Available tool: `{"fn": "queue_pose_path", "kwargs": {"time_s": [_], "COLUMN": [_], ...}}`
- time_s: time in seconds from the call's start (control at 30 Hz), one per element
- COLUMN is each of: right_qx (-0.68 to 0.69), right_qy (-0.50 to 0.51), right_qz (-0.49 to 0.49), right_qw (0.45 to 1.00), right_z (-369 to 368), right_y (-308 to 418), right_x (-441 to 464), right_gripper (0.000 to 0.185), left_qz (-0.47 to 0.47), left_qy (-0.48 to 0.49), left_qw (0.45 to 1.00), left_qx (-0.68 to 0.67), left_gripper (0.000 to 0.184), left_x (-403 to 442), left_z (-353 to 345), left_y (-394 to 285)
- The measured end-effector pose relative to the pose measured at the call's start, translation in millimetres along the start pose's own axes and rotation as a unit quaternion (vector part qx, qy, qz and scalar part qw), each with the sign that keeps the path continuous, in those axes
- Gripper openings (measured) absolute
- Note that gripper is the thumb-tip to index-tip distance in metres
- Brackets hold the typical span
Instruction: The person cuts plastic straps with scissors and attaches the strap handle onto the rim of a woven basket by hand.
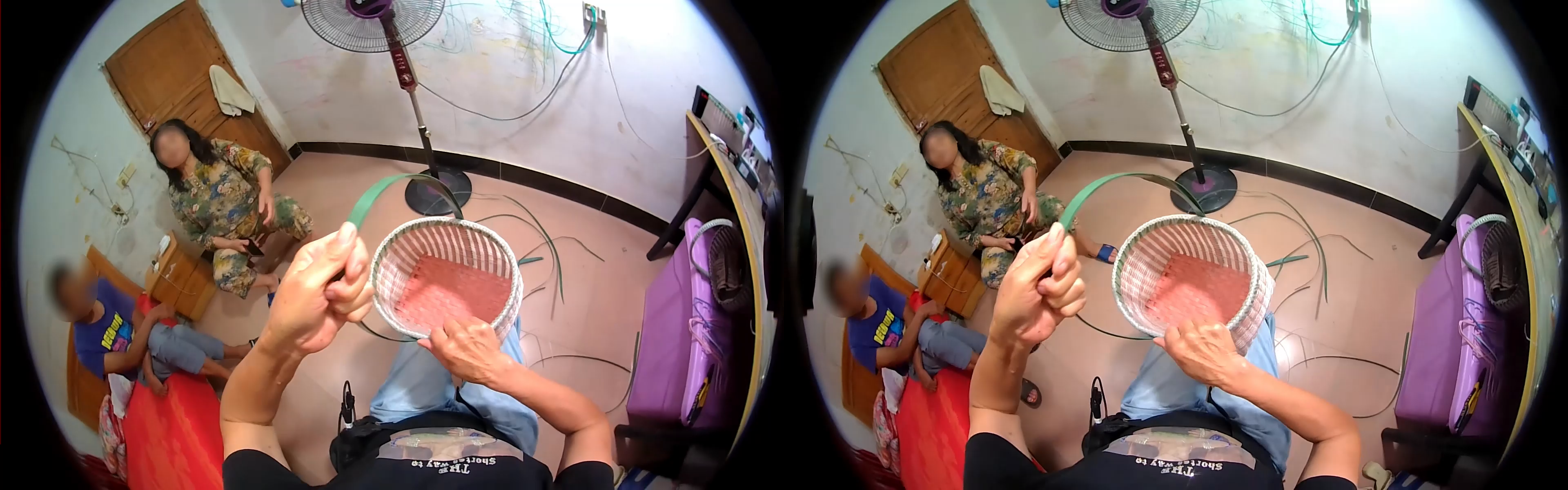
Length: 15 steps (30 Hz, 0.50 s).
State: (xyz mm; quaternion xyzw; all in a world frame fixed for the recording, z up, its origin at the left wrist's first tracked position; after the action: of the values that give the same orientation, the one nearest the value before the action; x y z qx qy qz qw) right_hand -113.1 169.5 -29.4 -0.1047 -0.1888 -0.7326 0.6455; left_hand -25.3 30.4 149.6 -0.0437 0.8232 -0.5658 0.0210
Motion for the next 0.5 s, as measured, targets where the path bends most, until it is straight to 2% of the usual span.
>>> {"fn": "queue_pose_path", "kwargs": {"time_s": [0.2, 0.3, 0.37, 0.43, 0.5], "right_qx": [0.099, 0.132, 0.102, 0.051, 0.101], "right_qy": [0.020, -0.034, -0.147, -0.212, -0.205], "right_qz": [-0.004, -0.067, -0.108, -0.154, -0.118], "right_qw": [0.995, 0.988, 0.978, 0.964, 0.966], "right_z": [3, 27, 49, 67, 53], "right_y": [1, -23, -53, -74, -87], "right_x": [-4, 4, 17, 32, 42], "right_gripper": [0.033, 0.029, 0.024, 0.029, 0.025], "left_qz": [-0.025, -0.045, -0.051, -0.053, -0.050], "left_qy": [-0.005, -0.003, 0.006, 0.007, 0.022], "left_qw": [1.000, 0.998, 0.997, 0.997, 0.997], "left_qx": [0.017, 0.042, 0.051, 0.055, 0.054], "left_gripper": [0.040, 0.041, 0.042, 0.043, 0.043], "left_x": [-10, -16, -21, -30, -40], "left_z": [1, -1, -1, -3, 0], "left_y": [8, 8, 8, 12, 12]}}
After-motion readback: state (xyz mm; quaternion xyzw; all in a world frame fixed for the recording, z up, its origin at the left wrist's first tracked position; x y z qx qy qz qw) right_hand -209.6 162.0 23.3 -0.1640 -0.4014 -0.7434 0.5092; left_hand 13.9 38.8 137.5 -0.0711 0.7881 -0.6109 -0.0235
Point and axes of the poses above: each hand's wrist, its own x-axis towards the middle knuckle, its own z-axis out of the back of the hand, y = z × x, the point moved 3 cm from there along x, towards the middle knuckle, and after that the axes turned 9 degrees about y, right-handed, at the moved point
